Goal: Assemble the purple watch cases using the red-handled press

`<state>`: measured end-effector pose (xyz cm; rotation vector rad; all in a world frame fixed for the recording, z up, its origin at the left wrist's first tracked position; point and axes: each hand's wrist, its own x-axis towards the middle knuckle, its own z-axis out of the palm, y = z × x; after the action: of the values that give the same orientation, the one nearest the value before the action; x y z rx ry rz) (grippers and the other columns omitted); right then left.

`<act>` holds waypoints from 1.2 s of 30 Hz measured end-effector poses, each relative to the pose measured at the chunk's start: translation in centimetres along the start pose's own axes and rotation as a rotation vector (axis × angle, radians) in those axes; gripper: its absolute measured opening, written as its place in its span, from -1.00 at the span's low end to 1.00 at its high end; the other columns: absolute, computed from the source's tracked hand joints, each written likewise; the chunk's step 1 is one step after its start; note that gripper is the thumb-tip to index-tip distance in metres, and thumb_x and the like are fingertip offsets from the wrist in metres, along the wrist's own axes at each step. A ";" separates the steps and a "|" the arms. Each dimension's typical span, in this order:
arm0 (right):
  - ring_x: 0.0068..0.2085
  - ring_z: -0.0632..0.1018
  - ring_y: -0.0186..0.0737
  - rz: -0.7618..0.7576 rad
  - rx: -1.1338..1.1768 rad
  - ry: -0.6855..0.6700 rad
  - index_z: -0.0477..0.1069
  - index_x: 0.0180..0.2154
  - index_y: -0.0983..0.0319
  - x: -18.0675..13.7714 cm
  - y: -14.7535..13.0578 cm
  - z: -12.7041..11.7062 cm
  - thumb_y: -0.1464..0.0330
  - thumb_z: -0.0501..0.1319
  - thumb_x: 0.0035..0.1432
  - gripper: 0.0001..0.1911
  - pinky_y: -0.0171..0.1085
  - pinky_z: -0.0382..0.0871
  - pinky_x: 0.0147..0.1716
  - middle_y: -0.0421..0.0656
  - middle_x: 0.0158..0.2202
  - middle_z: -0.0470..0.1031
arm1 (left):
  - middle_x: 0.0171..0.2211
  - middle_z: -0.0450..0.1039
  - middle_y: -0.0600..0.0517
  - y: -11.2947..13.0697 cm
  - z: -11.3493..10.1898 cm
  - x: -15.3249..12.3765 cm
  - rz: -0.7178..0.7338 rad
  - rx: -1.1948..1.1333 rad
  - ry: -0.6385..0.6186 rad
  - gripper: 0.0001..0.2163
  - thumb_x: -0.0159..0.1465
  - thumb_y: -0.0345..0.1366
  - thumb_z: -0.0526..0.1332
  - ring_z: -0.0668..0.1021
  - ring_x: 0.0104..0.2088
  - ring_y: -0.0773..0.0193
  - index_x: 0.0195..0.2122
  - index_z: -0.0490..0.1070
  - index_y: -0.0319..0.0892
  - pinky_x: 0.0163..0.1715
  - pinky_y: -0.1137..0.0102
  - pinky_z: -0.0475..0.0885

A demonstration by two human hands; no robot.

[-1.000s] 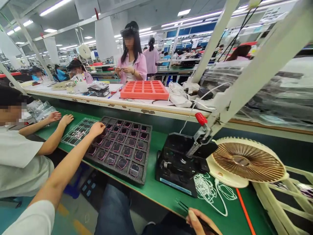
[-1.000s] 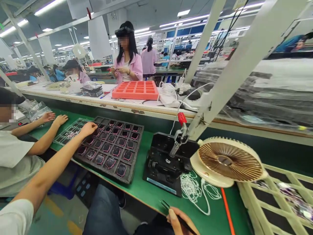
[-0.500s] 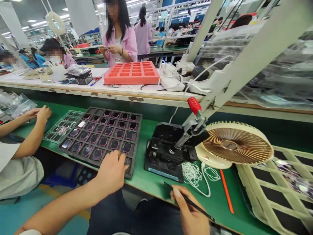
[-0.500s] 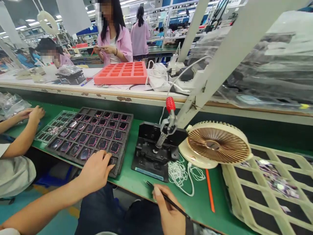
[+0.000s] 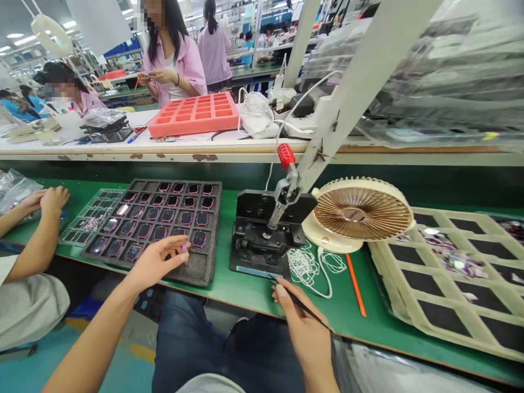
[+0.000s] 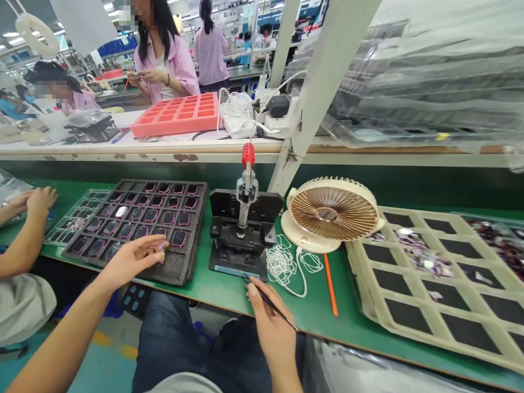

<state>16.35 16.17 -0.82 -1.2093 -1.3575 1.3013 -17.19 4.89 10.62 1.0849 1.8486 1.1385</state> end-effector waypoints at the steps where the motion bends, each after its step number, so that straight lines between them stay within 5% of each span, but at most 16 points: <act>1: -0.24 0.71 -0.04 0.001 0.001 0.004 0.71 -0.10 0.19 0.1 0.1 0.0 0.02 0.47 0.10 -0.55 -0.12 0.69 -0.14 -0.02 -0.16 0.70 | 0.07 0.65 -0.15 -0.4 -0.2 -0.1 -0.017 -0.208 0.046 -0.53 0.29 -0.15 0.45 0.63 0.07 0.02 0.19 0.53 -0.13 0.11 0.18 0.51; 4: -0.22 0.72 -0.03 -0.068 0.018 0.036 0.72 -0.20 0.16 -0.3 -0.3 0.2 0.12 0.54 0.05 -0.67 -0.18 0.70 -0.20 -0.05 -0.17 0.70 | 0.14 0.61 -0.20 -0.3 0.5 -1.0 -0.043 -0.699 0.045 -0.59 0.33 -0.21 0.43 0.62 0.15 -0.07 0.18 0.54 -0.16 0.11 0.11 0.55; 8: -0.12 0.73 -0.05 -0.357 0.162 -0.103 0.70 -0.19 0.11 -2.3 -3.1 2.0 0.39 0.45 0.22 -0.89 -0.17 0.72 -0.16 -0.07 -0.06 0.68 | 0.24 0.51 -0.29 1.5 4.3 -3.4 -0.189 -0.955 -0.135 -0.61 0.40 -0.26 0.34 0.64 0.11 -0.15 0.23 0.51 -0.20 -0.11 0.18 0.65; 12: 0.07 0.68 0.03 -0.663 0.154 -0.259 0.63 0.00 0.09 -4.1 -6.8 4.5 0.63 0.35 0.23 -0.60 0.08 0.64 0.10 -0.09 -0.01 0.68 | 0.09 0.59 -0.28 2.8 8.8 -5.8 -0.194 -0.824 -0.136 -0.52 0.37 -0.23 0.40 0.70 -0.20 0.09 0.28 0.45 -0.20 -0.31 0.30 0.65; 16: 0.17 0.63 0.05 -0.790 0.062 -0.342 0.55 0.15 0.16 -4.5 -7.6 5.6 0.70 0.33 0.21 -0.46 0.15 0.56 0.23 -0.06 0.09 0.64 | -0.16 0.64 -0.13 3.1 10.8 -6.9 -0.200 -0.653 -0.149 -0.50 0.33 -0.09 0.42 0.59 -0.56 0.34 0.22 0.46 -0.22 -0.51 0.37 0.59; 36: 0.22 0.59 0.04 -0.817 -0.004 -0.385 0.53 0.20 0.15 -5.0 -5.0 4.4 0.72 0.30 0.24 -0.42 0.09 0.59 0.21 -0.06 0.16 0.61 | 0.10 0.64 -0.17 2.8 11.6 -7.0 -0.186 -0.416 -0.142 -0.53 0.35 -0.05 0.38 0.69 -0.03 0.09 0.22 0.53 -0.15 0.06 0.23 0.59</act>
<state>12.40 10.72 3.98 -0.3038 -1.8532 0.9377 -3.42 3.17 9.85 0.7207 1.4807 1.2302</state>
